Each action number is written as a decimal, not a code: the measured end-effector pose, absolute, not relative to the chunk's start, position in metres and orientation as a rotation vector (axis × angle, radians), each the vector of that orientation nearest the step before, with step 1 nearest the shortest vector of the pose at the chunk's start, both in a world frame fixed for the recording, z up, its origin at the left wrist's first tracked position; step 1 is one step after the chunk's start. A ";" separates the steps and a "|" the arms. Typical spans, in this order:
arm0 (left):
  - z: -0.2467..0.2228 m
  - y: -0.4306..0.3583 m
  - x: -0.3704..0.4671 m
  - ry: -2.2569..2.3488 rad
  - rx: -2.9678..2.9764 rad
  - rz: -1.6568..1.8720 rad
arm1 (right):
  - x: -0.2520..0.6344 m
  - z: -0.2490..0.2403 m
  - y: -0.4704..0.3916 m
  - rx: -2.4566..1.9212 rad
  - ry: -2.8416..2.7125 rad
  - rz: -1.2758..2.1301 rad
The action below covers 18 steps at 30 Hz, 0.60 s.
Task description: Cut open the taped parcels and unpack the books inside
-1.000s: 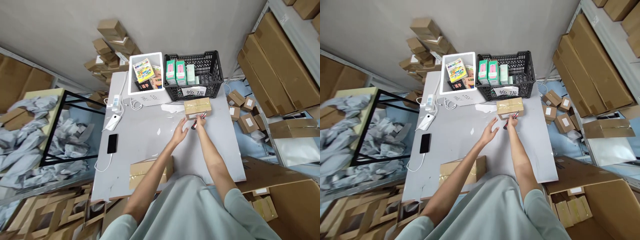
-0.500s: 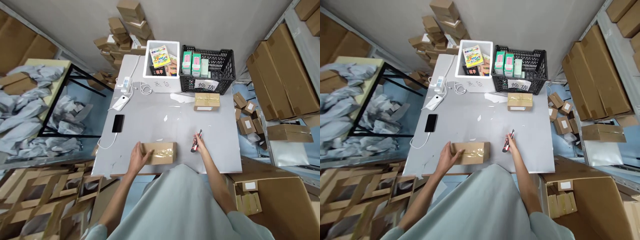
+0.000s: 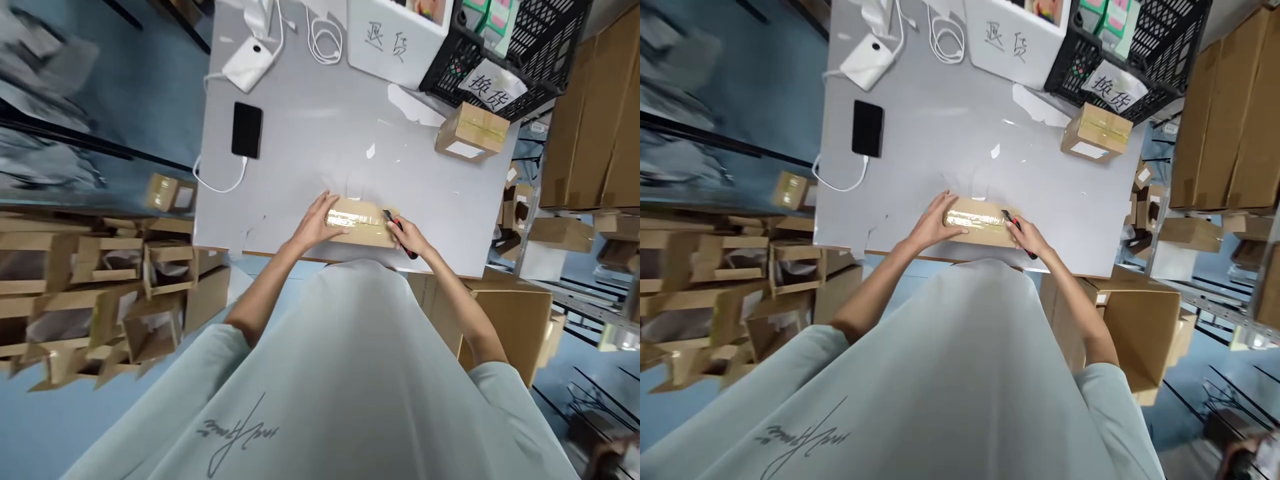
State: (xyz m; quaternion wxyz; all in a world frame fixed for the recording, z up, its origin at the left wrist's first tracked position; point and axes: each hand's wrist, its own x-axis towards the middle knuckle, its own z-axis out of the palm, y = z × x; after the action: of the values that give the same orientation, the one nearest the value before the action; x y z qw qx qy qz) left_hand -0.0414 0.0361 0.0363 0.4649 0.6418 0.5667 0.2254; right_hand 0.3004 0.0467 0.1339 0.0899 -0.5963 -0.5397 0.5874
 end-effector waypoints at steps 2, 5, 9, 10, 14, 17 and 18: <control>0.033 0.034 -0.049 1.328 1.559 0.558 | 0.277 0.145 0.047 -1.828 -1.951 1.636; 0.029 0.029 -0.054 1.265 1.504 0.588 | 0.238 0.156 0.047 -1.848 -2.422 1.431; 0.022 0.025 -0.053 1.193 1.432 0.667 | 0.191 0.166 0.052 -1.860 -2.842 1.193; 0.020 0.024 -0.052 1.176 1.420 0.686 | 0.182 0.168 0.055 -1.869 -2.920 1.150; 0.010 0.022 -0.047 1.126 1.390 0.752 | 0.158 0.174 0.066 -1.901 -3.127 1.018; 0.002 0.021 -0.044 1.107 1.374 0.796 | 0.149 0.175 0.073 -1.914 -3.216 0.968; 0.000 0.020 -0.043 1.105 1.371 0.808 | 0.146 0.175 0.074 -1.924 -3.237 0.952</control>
State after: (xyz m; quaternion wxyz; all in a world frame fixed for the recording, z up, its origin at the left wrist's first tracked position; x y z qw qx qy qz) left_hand -0.0428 0.0203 0.0001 0.5662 0.5833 0.4700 0.3439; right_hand 0.1461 0.0741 0.1755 -0.3629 -0.4615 -0.7766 0.2283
